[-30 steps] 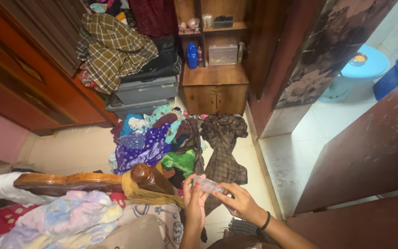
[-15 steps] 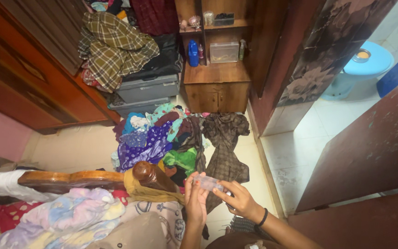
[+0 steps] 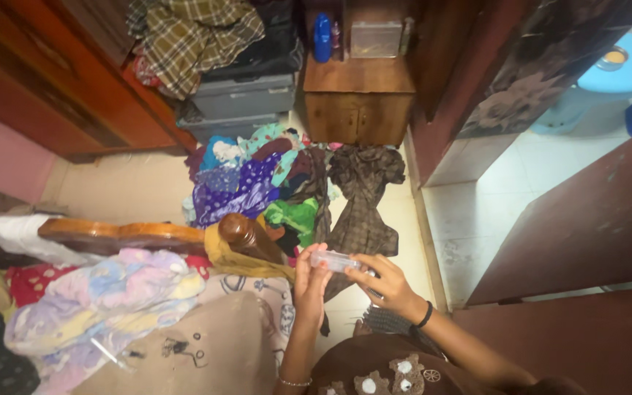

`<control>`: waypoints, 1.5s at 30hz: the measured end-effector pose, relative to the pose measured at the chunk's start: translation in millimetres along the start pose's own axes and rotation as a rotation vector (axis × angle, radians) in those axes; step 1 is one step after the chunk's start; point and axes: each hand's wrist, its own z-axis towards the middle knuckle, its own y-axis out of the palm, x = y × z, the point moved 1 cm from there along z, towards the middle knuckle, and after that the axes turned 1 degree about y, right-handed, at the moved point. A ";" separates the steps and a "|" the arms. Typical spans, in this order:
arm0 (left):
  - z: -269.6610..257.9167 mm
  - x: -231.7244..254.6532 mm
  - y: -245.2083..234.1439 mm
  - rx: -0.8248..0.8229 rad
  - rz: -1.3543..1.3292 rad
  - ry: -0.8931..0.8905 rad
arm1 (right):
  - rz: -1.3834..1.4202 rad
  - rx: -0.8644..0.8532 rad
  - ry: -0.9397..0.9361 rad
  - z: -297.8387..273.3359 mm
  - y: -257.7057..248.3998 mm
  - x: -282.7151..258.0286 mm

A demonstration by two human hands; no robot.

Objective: The person organizes makeup and accessories by placing small items into clear containers and arranging bottles and jars on shelves in a wooden cabinet.

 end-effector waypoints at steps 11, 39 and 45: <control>-46.3 2.4 -58.2 -0.007 0.209 0.105 | 0.177 -0.094 0.171 0.9 34.1 -24.9; -315.9 -11.2 -232.8 0.840 1.177 -0.446 | 0.466 -0.796 -0.456 3.8 246.6 -267.5; -336.1 13.6 -266.0 0.953 0.190 0.269 | 0.532 -0.738 -0.276 -3.0 254.9 -279.3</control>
